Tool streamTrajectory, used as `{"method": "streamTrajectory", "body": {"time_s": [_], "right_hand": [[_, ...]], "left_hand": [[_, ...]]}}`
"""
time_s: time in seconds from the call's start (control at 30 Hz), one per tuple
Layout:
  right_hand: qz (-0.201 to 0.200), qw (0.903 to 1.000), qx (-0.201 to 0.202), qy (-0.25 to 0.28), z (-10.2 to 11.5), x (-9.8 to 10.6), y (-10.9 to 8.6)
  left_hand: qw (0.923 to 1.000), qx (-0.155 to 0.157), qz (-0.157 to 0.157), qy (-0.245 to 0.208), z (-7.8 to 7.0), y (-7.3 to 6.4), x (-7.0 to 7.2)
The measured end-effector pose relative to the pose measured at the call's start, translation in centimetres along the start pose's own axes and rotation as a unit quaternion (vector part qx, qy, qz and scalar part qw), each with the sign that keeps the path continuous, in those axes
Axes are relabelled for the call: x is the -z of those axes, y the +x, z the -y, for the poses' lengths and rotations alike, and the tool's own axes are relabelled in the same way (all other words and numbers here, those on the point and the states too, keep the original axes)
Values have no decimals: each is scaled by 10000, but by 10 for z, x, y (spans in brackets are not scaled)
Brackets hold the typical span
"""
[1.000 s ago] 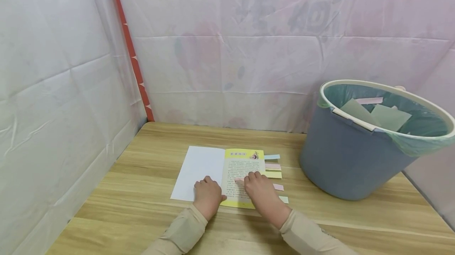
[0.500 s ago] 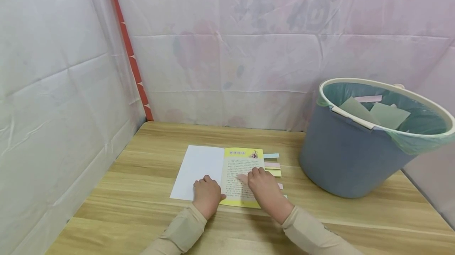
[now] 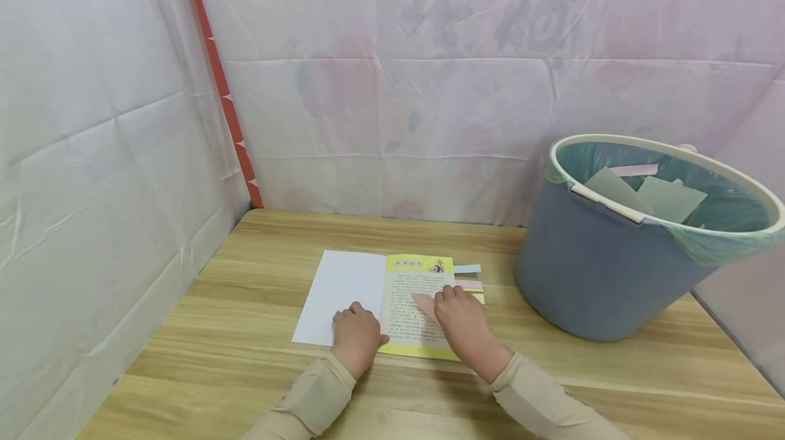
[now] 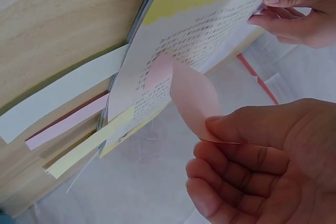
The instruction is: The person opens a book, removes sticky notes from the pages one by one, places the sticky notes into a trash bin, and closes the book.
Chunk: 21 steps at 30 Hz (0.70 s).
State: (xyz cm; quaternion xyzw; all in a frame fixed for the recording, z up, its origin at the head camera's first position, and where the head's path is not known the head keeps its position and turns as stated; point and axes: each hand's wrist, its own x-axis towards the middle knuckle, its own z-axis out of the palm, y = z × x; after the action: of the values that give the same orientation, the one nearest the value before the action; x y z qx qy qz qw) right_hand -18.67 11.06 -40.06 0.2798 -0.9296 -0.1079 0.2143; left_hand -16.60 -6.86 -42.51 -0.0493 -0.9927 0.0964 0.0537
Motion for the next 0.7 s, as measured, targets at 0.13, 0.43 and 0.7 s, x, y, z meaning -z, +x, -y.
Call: {"method": "streamTrajectory", "body": {"time_s": [0.13, 0.43, 0.7], "right_hand": [[9, 10000, -50, 11, -2, 0, 0], [-137, 9997, -186, 55, -8, 2, -1], [-176, 9995, -268, 72, -13, 1, 0]], "left_hand": [[10000, 8, 20, -77, 0, 0, 0], [9999, -13, 127, -82, 0, 0, 2], [10000, -11, 54, -23, 0, -1, 2]]}}
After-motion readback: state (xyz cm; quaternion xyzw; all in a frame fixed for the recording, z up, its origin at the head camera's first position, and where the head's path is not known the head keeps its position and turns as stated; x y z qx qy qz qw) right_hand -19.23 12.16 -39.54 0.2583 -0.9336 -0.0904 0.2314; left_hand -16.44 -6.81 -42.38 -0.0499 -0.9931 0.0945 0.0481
